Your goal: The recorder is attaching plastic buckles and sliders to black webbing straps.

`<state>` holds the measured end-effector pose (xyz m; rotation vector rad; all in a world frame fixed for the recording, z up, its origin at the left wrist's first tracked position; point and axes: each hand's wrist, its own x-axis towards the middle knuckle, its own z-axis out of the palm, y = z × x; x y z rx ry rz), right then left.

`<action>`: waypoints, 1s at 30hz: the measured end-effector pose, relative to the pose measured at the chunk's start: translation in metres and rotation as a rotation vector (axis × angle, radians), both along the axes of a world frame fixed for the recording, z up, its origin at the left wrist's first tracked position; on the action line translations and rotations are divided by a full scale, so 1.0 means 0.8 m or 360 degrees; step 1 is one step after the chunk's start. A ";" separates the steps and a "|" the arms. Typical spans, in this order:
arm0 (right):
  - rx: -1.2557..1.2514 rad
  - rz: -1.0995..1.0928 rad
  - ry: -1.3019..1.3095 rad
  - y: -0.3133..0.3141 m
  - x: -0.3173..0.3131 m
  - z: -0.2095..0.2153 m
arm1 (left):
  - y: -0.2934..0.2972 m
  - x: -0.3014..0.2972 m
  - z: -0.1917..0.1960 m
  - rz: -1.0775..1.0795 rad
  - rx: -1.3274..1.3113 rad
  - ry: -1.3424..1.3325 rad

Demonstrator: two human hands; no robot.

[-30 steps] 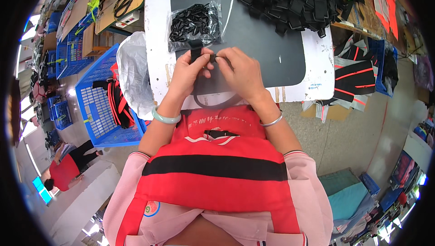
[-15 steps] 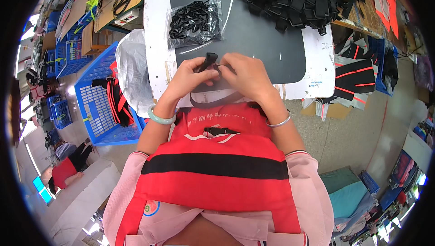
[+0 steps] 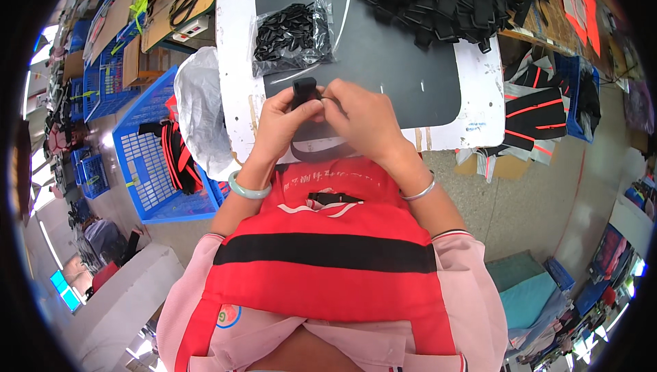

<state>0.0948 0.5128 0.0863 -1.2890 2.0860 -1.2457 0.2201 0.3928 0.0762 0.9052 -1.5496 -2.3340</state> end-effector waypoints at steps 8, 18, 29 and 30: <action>0.0225 0.0074 -0.0097 0.008 -0.009 0.009 | 0.000 0.000 0.003 -0.0154 -0.0449 0.0118; -0.0026 -0.0192 -0.0391 0.004 0.007 -0.023 | 0.011 -0.010 0.007 -0.0002 0.0331 -0.0076; -0.0016 -0.0124 -0.0426 0.005 0.001 0.002 | 0.015 -0.004 0.006 0.0062 0.0142 -0.0067; -0.0103 -0.0051 -0.0462 0.003 0.001 0.005 | 0.014 -0.004 0.004 0.0064 0.0143 -0.0066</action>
